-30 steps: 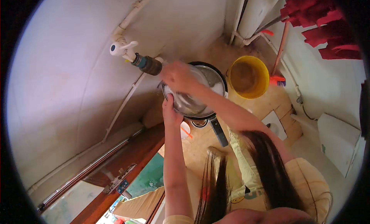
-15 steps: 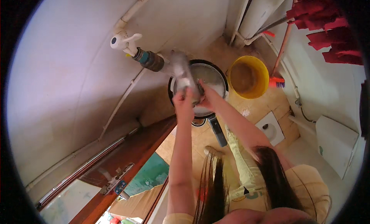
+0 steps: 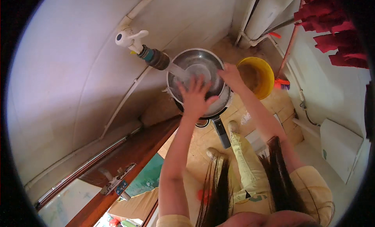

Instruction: The person washes a metal bowl, a pot lid, a steamer insert, a frying pan, and chopsticks using a sponge and running water. The person scrubs each item and rinses them before placing them on a nearby counter.

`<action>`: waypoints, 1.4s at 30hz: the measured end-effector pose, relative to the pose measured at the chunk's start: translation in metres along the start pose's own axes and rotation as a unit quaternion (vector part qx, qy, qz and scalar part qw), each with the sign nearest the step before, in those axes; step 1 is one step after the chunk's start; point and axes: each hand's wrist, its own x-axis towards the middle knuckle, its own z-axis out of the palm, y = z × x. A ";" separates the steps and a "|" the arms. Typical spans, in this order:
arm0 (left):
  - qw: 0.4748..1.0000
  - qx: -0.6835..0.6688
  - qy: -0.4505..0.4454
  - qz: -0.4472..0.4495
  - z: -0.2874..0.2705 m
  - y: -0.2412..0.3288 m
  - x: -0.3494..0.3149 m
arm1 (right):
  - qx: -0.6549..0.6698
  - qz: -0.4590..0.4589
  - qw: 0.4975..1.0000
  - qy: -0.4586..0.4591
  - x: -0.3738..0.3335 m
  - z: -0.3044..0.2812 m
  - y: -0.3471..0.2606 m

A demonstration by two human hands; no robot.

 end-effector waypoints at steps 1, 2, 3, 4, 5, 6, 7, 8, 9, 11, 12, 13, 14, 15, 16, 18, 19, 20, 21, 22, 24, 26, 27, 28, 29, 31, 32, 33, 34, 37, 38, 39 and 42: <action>0.999 0.025 -0.014 -0.029 -0.004 -0.008 0.001 | -0.011 -0.010 1.000 0.016 0.011 -0.001 0.022; 0.990 0.102 0.021 -0.096 -0.005 -0.017 0.003 | -0.024 -0.021 0.999 0.030 0.017 -0.001 0.035; 0.967 0.181 0.057 -0.169 -0.007 -0.029 0.000 | -0.013 -0.004 1.000 0.001 0.018 0.000 0.030; 0.962 0.026 0.164 -0.217 0.003 -0.046 -0.002 | -0.003 0.012 1.000 -0.027 0.018 -0.001 0.019; 0.919 -0.126 0.269 -0.258 0.020 -0.068 -0.007 | 0.008 0.025 0.998 -0.060 0.018 0.003 0.010; 0.857 -0.321 0.272 -0.297 0.018 -0.070 -0.005 | -0.019 0.037 0.997 -0.063 0.019 0.004 0.012; 0.748 -0.490 0.293 -0.339 0.016 -0.071 -0.003 | -0.046 0.048 0.996 -0.065 0.021 0.005 0.014; 0.604 -0.671 0.207 -0.376 0.014 -0.072 -0.003 | -0.074 0.060 0.993 -0.067 0.022 0.005 0.015; 0.424 -0.808 0.115 -0.392 0.006 -0.071 -0.003 | -0.124 0.055 0.988 -0.068 0.023 0.006 0.007; 0.446 -0.799 0.132 -0.380 0.005 -0.070 -0.003 | -0.224 0.044 0.971 -0.069 0.022 0.005 -0.016; 0.457 -0.795 0.136 -0.375 0.007 -0.067 -0.001 | -0.267 -0.045 0.962 -0.018 0.021 0.007 -0.016; 0.447 -0.794 0.147 -0.386 0.007 -0.066 0.002 | -0.307 -0.134 0.942 0.032 0.020 0.010 -0.014; 0.436 -0.792 0.158 -0.397 0.007 -0.065 0.005 | -0.342 -0.221 0.909 0.082 0.018 0.014 -0.013; 0.425 -0.790 0.169 -0.409 0.007 -0.065 0.007 | -0.374 -0.285 0.878 0.089 0.014 0.020 -0.012; 0.427 -0.787 0.183 -0.406 0.009 -0.068 0.008 | -0.404 -0.347 0.841 0.095 0.009 0.028 -0.011; 0.430 -0.781 0.213 -0.399 0.012 -0.076 0.011 | -0.409 -0.387 0.826 0.027 -0.006 0.041 -0.005; 0.427 -0.776 0.221 -0.408 0.013 -0.076 0.013 | -0.386 -0.363 0.847 -0.045 -0.016 0.047 0.000; 0.425 -0.771 0.228 -0.416 0.014 -0.076 0.015 | -0.359 -0.337 0.862 -0.117 -0.023 0.051 0.005; 0.423 -0.764 0.238 -0.425 0.014 -0.076 0.015 | -0.232 -0.266 0.918 -0.182 -0.031 0.058 -0.005; 0.412 -0.773 0.226 -0.427 0.013 -0.075 0.015 | -0.098 -0.183 0.948 -0.242 -0.034 0.068 -0.021; 0.388 -0.789 0.198 -0.433 0.012 -0.068 0.014 | 0.061 -0.140 0.963 -0.223 -0.033 0.089 -0.057; 0.415 -0.792 0.181 -0.411 0.021 -0.058 0.020 | -0.006 -0.355 0.933 -0.064 0.010 0.111 -0.049; 0.424 -0.790 0.182 -0.404 0.024 -0.061 0.015 | -0.081 -0.378 0.922 -0.031 0.028 0.110 -0.048; 0.421 -0.781 0.197 -0.417 0.023 -0.063 0.015 | -0.157 -0.399 0.903 0.007 0.046 0.103 -0.046; 0.421 -0.776 0.201 -0.425 0.020 -0.058 0.022 | -0.263 -0.373 0.890 0.004 0.068 0.089 -0.030; 0.428 -0.764 0.227 -0.425 0.012 -0.058 0.031 | -0.352 -0.326 0.877 -0.022 0.070 0.065 -0.012; 0.435 -0.755 0.255 -0.419 0.005 -0.066 0.031 | -0.337 -0.313 0.886 -0.050 0.048 0.056 -0.022; 0.441 -0.748 0.277 -0.411 0.002 -0.068 0.032 | -0.326 -0.297 0.895 -0.073 0.026 0.050 -0.028; 0.467 -0.736 0.291 -0.395 0.003 -0.067 0.037 | -0.245 -0.273 0.924 -0.106 0.008 0.051 -0.030; 0.525 -0.707 0.290 -0.375 0.007 -0.065 0.051 | -0.032 -0.212 0.962 -0.167 -0.011 0.063 -0.037; 0.526 -0.709 0.264 -0.390 0.005 -0.067 0.053 | 0.010 -0.206 0.964 -0.169 -0.006 0.073 -0.044; 0.526 -0.709 0.239 -0.405 0.002 -0.069 0.054 | 0.052 -0.201 0.963 -0.172 0.000 0.086 -0.053; 0.488 -0.790 0.195 -0.316 0.003 -0.063 0.062 | 0.099 -0.277 0.955 -0.025 0.044 0.113 -0.070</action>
